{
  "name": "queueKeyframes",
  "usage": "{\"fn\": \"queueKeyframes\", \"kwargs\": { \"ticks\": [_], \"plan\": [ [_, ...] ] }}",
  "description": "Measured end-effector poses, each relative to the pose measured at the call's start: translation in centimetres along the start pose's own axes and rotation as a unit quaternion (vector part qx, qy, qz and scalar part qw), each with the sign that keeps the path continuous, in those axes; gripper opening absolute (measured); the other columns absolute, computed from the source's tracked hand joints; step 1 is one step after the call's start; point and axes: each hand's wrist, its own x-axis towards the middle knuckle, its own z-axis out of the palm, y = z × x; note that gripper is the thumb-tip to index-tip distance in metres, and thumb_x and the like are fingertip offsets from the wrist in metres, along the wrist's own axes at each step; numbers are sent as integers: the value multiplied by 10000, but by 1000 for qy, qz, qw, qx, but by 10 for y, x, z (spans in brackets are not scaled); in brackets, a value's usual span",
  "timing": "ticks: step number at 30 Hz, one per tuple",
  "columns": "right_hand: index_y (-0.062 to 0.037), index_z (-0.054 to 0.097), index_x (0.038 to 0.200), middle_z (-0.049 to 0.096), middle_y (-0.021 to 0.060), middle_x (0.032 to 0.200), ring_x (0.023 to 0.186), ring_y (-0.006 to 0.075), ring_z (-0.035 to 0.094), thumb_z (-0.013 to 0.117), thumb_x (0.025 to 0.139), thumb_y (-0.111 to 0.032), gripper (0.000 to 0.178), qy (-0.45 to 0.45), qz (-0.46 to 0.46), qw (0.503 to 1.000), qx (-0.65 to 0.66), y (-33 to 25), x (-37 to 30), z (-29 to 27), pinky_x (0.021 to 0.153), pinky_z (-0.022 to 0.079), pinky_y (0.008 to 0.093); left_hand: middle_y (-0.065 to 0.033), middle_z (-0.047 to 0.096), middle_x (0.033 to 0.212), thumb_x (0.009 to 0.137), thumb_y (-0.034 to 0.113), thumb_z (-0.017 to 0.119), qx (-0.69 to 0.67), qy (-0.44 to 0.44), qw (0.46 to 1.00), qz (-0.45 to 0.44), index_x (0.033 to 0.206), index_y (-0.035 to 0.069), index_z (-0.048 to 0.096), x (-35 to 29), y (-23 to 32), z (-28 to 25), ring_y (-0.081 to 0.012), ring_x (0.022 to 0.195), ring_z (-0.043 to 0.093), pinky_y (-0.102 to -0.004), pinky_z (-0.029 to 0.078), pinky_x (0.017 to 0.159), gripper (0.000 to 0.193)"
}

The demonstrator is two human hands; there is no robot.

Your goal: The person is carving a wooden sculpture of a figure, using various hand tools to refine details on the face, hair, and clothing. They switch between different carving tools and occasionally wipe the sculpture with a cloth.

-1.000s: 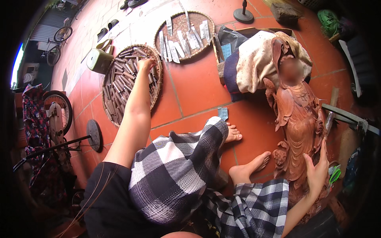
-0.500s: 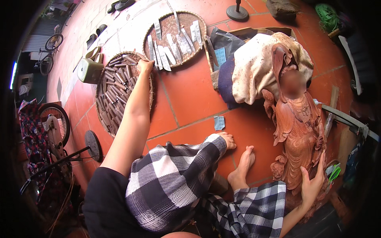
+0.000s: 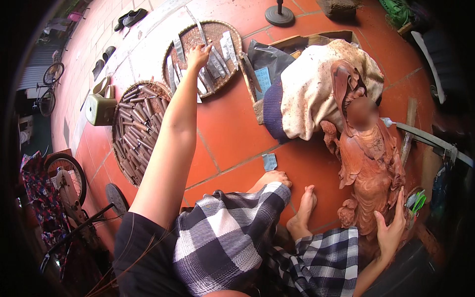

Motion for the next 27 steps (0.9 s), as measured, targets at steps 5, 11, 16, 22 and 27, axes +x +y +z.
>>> {"fn": "queueKeyframes", "kwargs": {
  "ticks": [5,11,16,22,27],
  "plan": [
    [11,313,1505,369,206,1539,1424,356,355,704,801,-53,807,26,7,999,26,-9,4,9,1163,272,414,-180,472,1457,977,605,367,70,-23,996,-45,1346,152,597,37,1,18,-367,1404,338,-509,257,1147,627],
    [9,309,1509,362,176,1552,1436,312,338,688,798,-3,805,35,3,999,34,2,0,12,1186,229,396,-133,747,966,863,323,705,-156,61,983,-71,1110,104,737,70,-48,-27,-250,935,714,-370,544,850,332],
    [13,317,1504,384,181,1538,1429,315,348,684,807,-13,788,33,12,999,-7,0,-3,8,1176,245,406,-159,739,909,881,123,698,-397,-27,911,-105,1054,-55,700,8,-64,-47,-180,770,726,-245,581,664,248],
    [3,323,1504,377,204,1534,1434,358,336,690,837,-95,767,27,4,1000,0,-5,-2,12,1173,253,427,-153,733,835,868,144,724,-379,-108,912,-112,954,-83,710,-39,-40,-17,-194,755,725,-282,599,683,243],
    [1,334,1499,388,207,1525,1422,361,359,712,821,-95,781,63,11,998,8,-11,-1,19,1155,292,426,-97,726,713,781,418,784,-142,-128,976,-107,707,39,759,-33,11,15,-197,739,714,-348,545,775,387]
  ]
}}
